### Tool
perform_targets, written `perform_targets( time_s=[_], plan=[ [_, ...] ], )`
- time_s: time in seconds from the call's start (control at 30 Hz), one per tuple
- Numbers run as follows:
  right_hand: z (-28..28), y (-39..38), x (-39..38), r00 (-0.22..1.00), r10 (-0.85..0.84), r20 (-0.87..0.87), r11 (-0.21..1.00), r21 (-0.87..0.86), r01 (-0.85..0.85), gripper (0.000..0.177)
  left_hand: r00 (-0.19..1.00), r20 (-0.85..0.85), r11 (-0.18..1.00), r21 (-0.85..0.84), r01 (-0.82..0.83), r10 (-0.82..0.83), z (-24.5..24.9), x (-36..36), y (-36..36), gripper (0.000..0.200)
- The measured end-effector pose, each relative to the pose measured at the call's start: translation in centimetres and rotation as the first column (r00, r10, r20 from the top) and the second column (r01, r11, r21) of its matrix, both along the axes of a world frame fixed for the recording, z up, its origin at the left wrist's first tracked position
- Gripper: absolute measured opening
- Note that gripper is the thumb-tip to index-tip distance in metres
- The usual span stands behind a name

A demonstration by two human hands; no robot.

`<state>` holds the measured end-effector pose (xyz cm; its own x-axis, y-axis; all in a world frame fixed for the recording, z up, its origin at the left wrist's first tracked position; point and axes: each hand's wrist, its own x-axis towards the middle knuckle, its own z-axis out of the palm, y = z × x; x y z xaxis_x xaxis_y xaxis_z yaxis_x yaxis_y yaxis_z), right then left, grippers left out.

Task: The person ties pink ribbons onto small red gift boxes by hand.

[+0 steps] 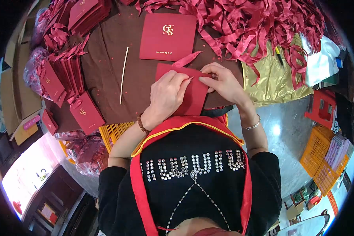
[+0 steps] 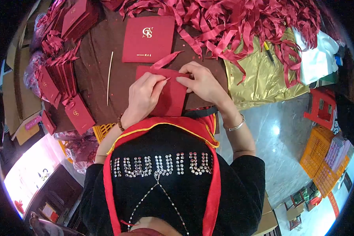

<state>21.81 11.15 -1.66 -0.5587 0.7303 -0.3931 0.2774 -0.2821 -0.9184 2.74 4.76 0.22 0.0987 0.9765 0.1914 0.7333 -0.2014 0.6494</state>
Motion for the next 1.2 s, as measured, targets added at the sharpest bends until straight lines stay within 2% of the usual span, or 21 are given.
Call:
perform_targets(
  time_s=[0.13, 0.23, 0.3, 0.5, 0.93, 1.03, 1.1, 1.2],
  plan=[
    [0.5, -0.2, -0.1, 1.000, -0.013, -0.005, 1.000, 0.027, 0.013, 0.016, 1.000, -0.017, 1.000, 0.026, 0.007, -0.006, 0.2, 0.5, 0.2, 0.008],
    [0.3, 0.2, 0.1, 0.995, 0.043, 0.085, 0.996, 0.074, -0.049, 0.017, 1.000, -0.007, 0.998, 0.066, 0.020, -0.019, -0.3, 0.8, 0.4, 0.007],
    [0.0, 0.3, 0.3, 0.986, 0.076, 0.151, 0.975, 0.194, -0.105, 0.018, 1.000, 0.008, 0.998, 0.068, 0.017, -0.018, -0.3, 1.0, 0.4, 0.009],
    [0.0, 0.4, 0.2, 0.983, 0.086, 0.164, 0.945, 0.300, -0.133, 0.020, 1.000, 0.016, 0.998, 0.065, 0.005, -0.006, -0.2, 1.2, 0.6, 0.013],
    [0.4, 0.4, 0.2, 0.986, 0.110, 0.128, 0.957, 0.253, -0.140, 0.019, 0.999, -0.037, 0.996, 0.085, 0.003, 0.000, -0.6, 1.4, 0.5, 0.016],
    [0.5, 0.3, 0.2, 0.987, 0.126, 0.102, 0.961, 0.236, -0.147, 0.017, 0.998, -0.061, 0.996, 0.085, 0.006, -0.001, -0.2, 1.7, 0.5, 0.011],
    [0.8, 0.2, 0.2, 0.995, 0.091, -0.027, 0.990, 0.111, -0.087, 0.015, 0.994, -0.106, 0.996, 0.090, 0.011, -0.001, 0.0, 1.8, 0.5, 0.011],
    [0.7, 0.2, 0.3, 0.994, 0.088, -0.061, 0.996, 0.030, -0.086, 0.013, 0.988, -0.154, 0.980, 0.188, 0.057, -0.028, -0.4, 2.0, 0.4, 0.012]
  ],
)
